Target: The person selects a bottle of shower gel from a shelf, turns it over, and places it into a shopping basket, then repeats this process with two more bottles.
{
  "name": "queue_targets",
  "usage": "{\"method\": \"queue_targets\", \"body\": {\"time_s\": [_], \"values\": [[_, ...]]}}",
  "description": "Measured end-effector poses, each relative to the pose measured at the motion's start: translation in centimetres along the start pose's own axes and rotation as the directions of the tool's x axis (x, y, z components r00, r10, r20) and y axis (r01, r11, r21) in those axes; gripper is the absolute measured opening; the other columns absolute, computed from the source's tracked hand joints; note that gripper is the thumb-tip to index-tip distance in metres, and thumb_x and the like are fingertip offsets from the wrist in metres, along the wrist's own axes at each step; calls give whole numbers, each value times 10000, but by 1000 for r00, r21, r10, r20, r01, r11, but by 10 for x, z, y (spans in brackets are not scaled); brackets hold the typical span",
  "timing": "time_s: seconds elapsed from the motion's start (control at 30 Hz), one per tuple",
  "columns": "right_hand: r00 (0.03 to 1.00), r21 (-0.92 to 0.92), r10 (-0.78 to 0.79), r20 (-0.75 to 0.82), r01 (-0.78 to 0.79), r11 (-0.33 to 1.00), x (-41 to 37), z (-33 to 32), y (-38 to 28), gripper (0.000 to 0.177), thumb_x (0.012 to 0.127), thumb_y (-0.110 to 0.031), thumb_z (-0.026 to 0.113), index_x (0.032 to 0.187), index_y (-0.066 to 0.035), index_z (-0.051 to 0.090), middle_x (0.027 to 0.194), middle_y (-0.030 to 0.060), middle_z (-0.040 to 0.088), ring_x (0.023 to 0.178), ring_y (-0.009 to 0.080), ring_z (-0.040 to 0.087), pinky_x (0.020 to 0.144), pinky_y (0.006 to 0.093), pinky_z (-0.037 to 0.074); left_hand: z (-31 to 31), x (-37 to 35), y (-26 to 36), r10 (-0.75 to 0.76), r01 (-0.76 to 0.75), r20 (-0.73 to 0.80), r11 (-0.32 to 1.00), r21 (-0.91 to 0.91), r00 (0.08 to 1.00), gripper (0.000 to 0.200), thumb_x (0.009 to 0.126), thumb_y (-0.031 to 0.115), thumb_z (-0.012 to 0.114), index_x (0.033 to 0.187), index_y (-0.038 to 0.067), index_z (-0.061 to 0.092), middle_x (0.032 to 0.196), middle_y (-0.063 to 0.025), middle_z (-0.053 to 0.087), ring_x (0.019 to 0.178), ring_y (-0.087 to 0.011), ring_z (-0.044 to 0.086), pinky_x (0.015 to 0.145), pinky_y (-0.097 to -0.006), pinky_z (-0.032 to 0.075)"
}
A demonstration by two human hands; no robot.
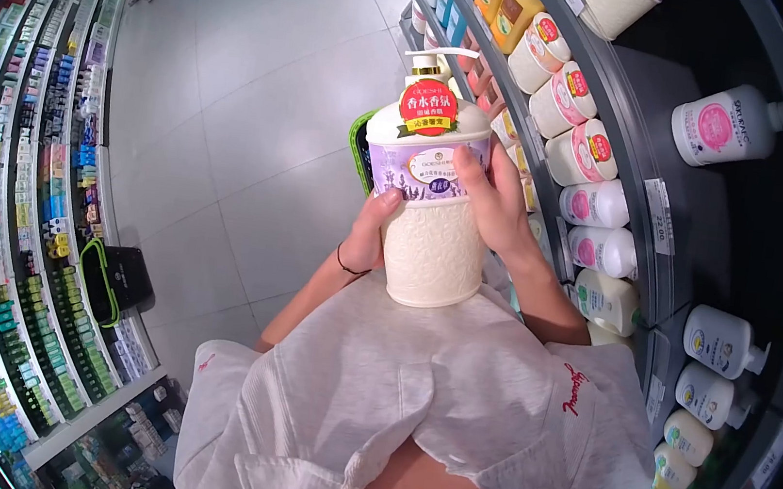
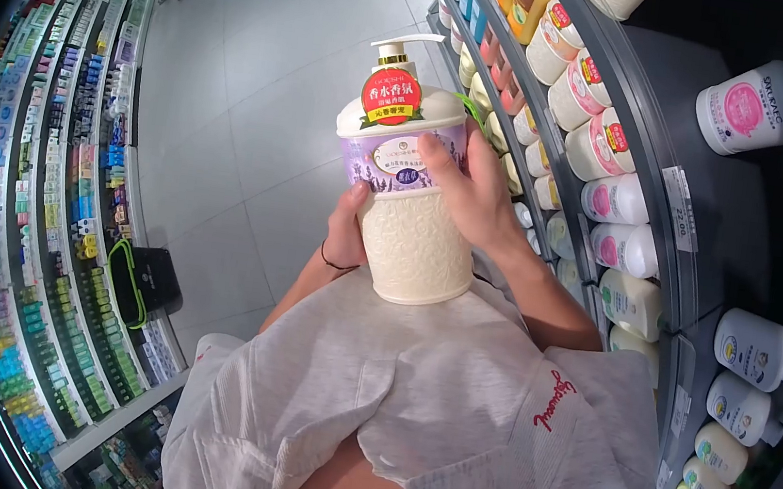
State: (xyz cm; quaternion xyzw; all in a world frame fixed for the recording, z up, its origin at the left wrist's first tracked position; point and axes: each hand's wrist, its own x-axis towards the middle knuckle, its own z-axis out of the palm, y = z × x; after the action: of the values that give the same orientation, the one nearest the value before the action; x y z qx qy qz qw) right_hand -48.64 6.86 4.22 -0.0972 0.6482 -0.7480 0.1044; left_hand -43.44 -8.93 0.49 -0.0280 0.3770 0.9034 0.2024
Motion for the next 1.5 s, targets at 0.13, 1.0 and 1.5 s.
{"method": "queue_targets", "body": {"time_s": [0.13, 1.0, 1.5], "values": [[1000, 8, -24, -6, 24, 1000, -1, 1, 6, 443, 929, -320, 479, 1195, 30, 428, 1064, 96, 547, 969, 126, 511, 852, 271, 405, -3, 0, -4, 6, -6, 0, 1000, -25, 1000, 673, 842, 442, 508, 1300, -20, 339, 1251, -184, 474, 1098, -262, 523, 930, -377, 428], [996, -79, 67, -58, -72, 994, -8, -3, 33, 496, 986, -353, 263, 1238, 45, 418, 1144, 136, 511, 1054, 179, 463, 936, 298, 338, -16, -5, -9, -93, 91, -18, 991, -99, 995, 665, 854, 472, 493, 1312, 14, 344, 1272, -161, 468, 1142, -251, 493, 961, -377, 402], [984, -75, 171, -58, -175, 982, -16, 0, 3, 450, 964, -272, 391, 1297, 31, 375, 1144, 116, 536, 1043, 116, 487, 894, 254, 374, -18, -2, -5, -127, 111, -68, 973, -204, 990, 593, 902, 459, 404, 1300, 22, 364, 1265, -144, 484, 1136, -243, 502, 962, -379, 407]]}}
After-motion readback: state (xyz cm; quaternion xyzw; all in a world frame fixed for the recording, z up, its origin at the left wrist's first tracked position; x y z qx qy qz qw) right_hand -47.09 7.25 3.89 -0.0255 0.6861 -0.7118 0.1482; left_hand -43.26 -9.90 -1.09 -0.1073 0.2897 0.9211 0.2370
